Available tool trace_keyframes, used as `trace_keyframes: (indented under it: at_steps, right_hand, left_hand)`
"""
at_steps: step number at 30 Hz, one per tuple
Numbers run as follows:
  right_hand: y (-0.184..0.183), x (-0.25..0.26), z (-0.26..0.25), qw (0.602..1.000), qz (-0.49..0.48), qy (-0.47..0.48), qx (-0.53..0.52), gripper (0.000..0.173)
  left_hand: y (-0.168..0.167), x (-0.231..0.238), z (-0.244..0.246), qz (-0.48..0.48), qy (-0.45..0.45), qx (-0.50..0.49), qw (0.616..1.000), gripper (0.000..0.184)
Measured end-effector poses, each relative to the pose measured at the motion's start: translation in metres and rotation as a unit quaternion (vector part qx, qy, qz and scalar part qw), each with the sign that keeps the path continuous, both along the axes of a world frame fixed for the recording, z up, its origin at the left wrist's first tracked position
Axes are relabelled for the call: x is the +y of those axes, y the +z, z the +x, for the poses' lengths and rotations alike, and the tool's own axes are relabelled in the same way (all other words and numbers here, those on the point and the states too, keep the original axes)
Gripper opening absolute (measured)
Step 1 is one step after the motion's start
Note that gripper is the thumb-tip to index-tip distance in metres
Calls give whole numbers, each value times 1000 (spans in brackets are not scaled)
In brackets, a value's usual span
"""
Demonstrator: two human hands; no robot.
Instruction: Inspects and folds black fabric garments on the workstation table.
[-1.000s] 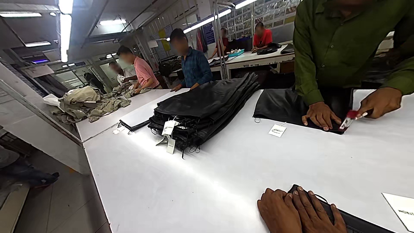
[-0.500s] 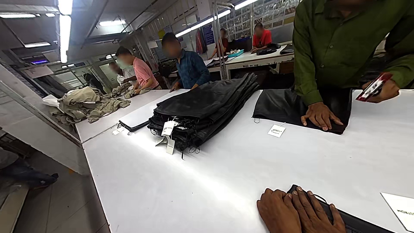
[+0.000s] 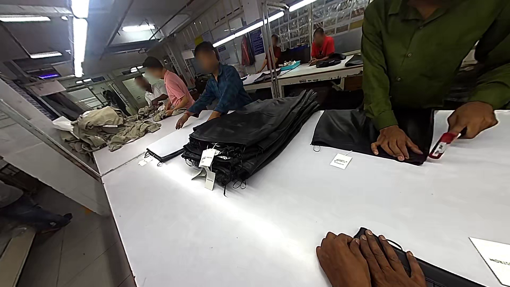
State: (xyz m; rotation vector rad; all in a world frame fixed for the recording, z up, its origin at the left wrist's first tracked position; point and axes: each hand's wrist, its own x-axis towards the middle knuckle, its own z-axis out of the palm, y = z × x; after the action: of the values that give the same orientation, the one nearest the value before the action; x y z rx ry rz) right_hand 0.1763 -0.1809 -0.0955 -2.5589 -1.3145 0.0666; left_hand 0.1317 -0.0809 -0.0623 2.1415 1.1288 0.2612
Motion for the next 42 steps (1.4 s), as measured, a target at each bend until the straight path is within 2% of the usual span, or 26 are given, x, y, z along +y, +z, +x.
trace_keyframes:
  at_steps: [13,19,22,34,39,42]
  right_hand:
    - [5,1,-2,1000,-8,-2,8,71]
    - [-8,0,3,1000,15,3,-3,71]
    - [0,1,0,1000,-9,-3,5,72]
    - [-4,1,2,1000,1,2,-4,71]
    - [-2,0,2,1000,-1,4,0,74]
    - [-4,0,3,1000,-8,6,3,75]
  left_hand:
    - [0,1,0,-6,-1,1,1000,32]
    - [-24,6,7,26,17,-13,999,26]
    - [-23,6,6,28,18,-19,999,26]
    - [-25,7,6,30,16,-20,999,25]
    - [-1,1,-1,-13,-3,-9,1000,32]
    - [-4,2,0,-9,2,-10,1000,32]
